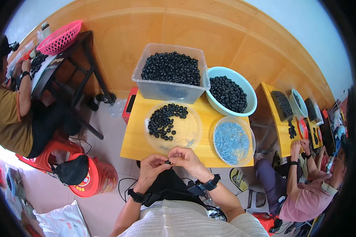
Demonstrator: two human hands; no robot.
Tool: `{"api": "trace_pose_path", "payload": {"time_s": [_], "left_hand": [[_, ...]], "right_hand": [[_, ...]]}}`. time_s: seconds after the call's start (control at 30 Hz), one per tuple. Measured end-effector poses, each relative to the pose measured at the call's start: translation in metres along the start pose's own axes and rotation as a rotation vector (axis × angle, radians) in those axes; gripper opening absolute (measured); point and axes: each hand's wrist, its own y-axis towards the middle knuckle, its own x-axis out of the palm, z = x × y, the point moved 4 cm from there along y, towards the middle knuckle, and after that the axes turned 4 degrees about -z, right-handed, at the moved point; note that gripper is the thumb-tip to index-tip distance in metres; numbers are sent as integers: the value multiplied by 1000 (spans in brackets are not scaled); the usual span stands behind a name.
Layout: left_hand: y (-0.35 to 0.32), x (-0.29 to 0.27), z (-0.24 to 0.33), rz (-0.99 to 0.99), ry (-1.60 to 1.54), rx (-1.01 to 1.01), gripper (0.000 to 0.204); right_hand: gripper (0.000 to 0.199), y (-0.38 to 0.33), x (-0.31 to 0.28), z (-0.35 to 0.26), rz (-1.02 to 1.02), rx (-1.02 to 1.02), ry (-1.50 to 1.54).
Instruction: Manually sorting and assembling small black spherical beads with light-colored components.
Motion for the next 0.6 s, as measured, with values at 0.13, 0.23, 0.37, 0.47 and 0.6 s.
{"api": "trace_pose_path", "payload": {"time_s": [0.13,0.23,0.37,0.47,0.6], "left_hand": [[3,1,-3,-33,-51,24,20],[4,0,-3,-37,-65,12,20],[2,3,2,-50,-197,-2,20],[1,-1,5,-57,-390,37,22],[-1,0,7,-112,-202,44,21]], "right_hand": [[12,0,0,-1,-25,7,66],[11,0,-10,-1,96,16,175],[14,12,-42,-8,269,-96,-92],[10,25,-68,-13,406,-126,-650],[10,51,-63,-37,378,-170,-958]]}}
